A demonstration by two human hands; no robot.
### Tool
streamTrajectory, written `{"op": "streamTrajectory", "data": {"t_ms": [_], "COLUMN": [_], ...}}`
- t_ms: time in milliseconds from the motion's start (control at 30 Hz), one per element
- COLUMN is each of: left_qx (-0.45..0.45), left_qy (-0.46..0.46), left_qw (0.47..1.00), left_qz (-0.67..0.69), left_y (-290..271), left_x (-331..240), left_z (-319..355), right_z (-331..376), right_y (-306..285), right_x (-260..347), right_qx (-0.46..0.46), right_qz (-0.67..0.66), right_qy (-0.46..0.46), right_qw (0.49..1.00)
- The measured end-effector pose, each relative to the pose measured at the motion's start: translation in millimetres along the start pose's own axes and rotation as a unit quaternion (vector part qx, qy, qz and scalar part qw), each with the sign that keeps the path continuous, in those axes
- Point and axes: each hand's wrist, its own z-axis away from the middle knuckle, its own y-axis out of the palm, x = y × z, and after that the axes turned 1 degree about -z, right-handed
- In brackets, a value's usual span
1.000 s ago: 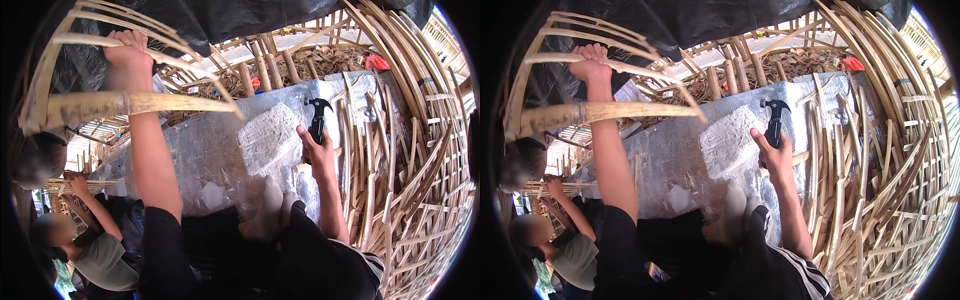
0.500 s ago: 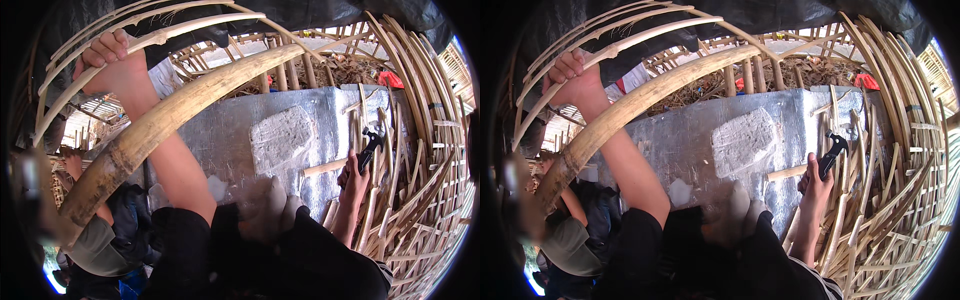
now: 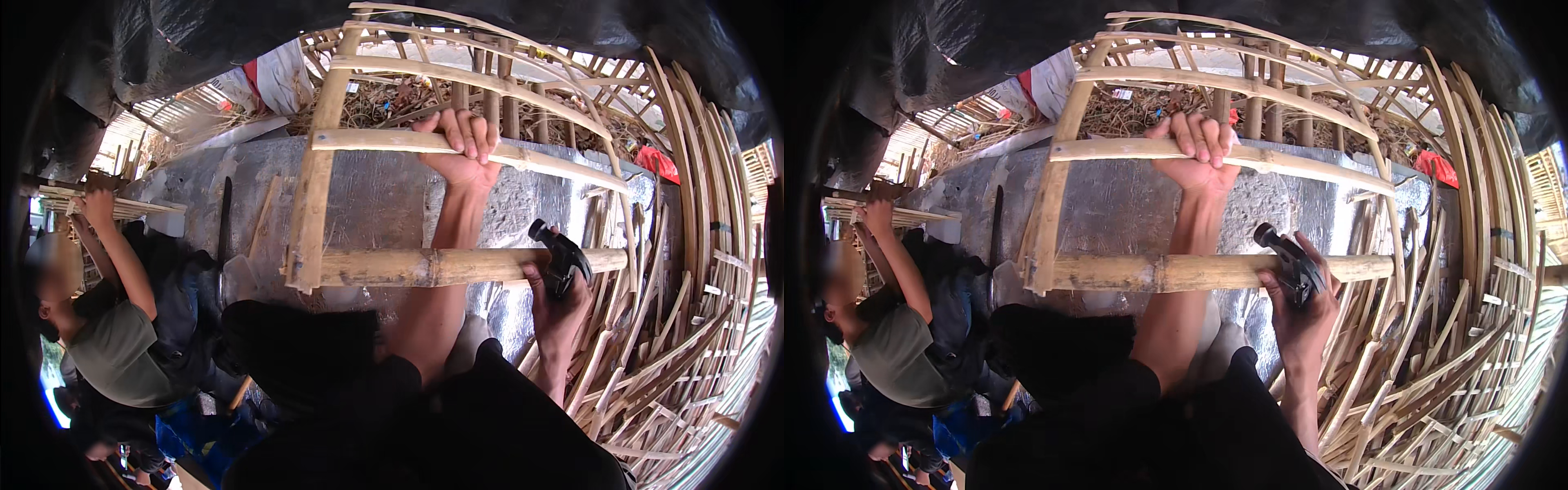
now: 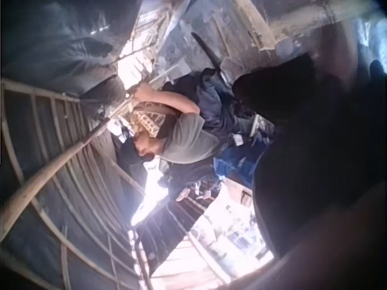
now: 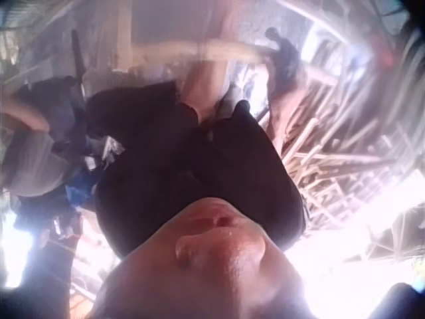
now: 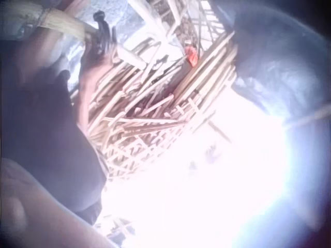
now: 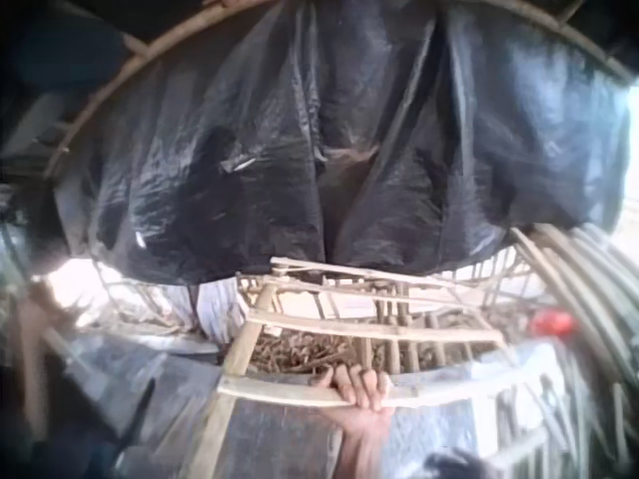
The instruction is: The person assembles a bamboo lattice structure by hand using a hammer to secure joints and lifting the assembly to check the configuration.
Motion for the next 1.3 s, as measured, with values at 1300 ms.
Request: {"op": "streamTrajectory", "data": {"t_ms": [1300], "left_qx": [-0.203], "left_qy": [-0.351], "left_qw": [0.889], "left_qz": [-0.212], "left_y": [8.2], "left_x": [-216.3], "left_z": [127.8], "right_z": [-24.7], "right_y": [6.2], "right_x": [-99.7], "right_qx": [0.152], "right_qz": [-0.035], "right_qy": [0.123], "right_qw": [0.98]}}
